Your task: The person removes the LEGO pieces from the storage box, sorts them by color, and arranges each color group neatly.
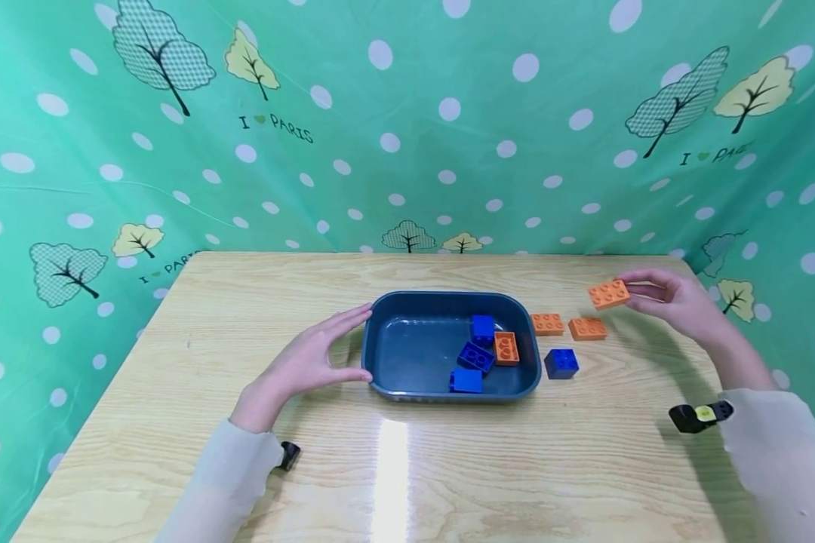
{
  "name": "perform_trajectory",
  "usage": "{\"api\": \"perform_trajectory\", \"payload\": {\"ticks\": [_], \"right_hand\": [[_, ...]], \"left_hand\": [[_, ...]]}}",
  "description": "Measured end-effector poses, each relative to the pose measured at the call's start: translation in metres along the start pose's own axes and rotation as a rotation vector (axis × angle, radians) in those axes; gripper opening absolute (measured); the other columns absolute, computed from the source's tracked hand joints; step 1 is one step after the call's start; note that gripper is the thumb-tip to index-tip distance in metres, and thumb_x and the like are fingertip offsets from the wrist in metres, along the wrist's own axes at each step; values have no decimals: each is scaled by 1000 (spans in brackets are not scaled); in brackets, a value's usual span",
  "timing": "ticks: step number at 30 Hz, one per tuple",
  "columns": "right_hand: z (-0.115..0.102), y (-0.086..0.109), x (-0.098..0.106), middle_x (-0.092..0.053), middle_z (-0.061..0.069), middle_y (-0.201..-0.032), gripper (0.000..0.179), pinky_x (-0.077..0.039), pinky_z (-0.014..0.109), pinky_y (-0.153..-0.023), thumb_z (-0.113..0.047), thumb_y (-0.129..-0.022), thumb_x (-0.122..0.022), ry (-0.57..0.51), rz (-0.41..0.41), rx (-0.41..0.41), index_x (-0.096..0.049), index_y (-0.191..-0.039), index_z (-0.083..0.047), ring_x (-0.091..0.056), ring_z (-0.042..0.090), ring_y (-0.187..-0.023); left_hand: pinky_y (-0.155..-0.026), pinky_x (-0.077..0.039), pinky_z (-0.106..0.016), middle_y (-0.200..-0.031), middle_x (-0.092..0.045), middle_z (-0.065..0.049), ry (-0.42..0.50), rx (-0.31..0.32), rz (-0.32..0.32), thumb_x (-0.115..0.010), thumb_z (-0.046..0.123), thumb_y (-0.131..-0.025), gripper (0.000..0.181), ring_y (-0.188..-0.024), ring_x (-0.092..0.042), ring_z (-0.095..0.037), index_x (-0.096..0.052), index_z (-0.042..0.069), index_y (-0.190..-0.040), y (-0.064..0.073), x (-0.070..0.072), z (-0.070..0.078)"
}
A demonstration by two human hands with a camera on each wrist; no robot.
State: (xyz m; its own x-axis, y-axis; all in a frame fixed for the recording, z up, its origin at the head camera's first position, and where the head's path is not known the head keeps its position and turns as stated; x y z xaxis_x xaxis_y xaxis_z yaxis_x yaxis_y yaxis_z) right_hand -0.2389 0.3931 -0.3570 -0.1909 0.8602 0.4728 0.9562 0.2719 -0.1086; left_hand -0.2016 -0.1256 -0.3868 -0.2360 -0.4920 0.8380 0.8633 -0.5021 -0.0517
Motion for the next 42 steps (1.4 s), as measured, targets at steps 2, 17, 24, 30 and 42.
{"api": "perform_trajectory", "payload": {"ticks": [2,17,24,30,42], "right_hand": [[7,3,2,-64,-25,-117,37,-55,9,-81,3,-96,-59,30,7,-30,-54,-133,4,-63,-13,-104],[39,15,7,-64,-29,-113,34,-51,4,-81,2,-97,-59,-6,-7,-90,-57,-130,-3,-63,-15,-100],[51,22,10,-63,-32,-111,35,-51,4,-81,-3,-97,-61,46,-38,-156,-55,-131,-1,-61,-17,-100],[61,26,12,-60,-33,-105,35,-51,4,-76,-2,-96,-62,177,-48,-119,-51,-127,11,-57,-19,-96],[61,26,10,-49,-36,-109,40,-42,-4,-82,-10,-93,-69,314,-66,-137,-57,-126,10,-43,-30,-101]], "left_hand": [[-117,-33,-63,-165,-28,7,-1,1,0,-80,56,-76,98,-150,-32,-31,-33,28,-157,0,0,0],[-117,-35,-61,-165,-29,7,-7,5,-11,-79,59,-75,98,-150,-33,-30,-33,29,-157,0,1,0],[-116,-35,-62,-164,-30,7,-9,12,-14,-78,61,-75,98,-150,-33,-31,-33,29,-156,-1,1,0],[-116,-36,-62,-164,-30,6,-10,13,-13,-79,59,-76,98,-150,-33,-31,-34,28,-156,-1,1,0],[-116,-36,-61,-164,-31,6,-13,2,-7,-78,61,-75,98,-150,-34,-30,-34,27,-156,-1,1,0]]}}
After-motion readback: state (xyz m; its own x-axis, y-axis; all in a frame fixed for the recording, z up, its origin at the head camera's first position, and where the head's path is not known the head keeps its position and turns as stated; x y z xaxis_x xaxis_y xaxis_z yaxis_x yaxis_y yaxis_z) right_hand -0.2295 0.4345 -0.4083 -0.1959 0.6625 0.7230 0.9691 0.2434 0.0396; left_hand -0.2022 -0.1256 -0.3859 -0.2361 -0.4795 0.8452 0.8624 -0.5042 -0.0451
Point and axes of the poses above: each hand's wrist, its own y-axis away from the middle knuckle, its own x-axis out of the back of the hand, z = x × y, the point moved 6 cm from there along -y, towards the middle knuckle
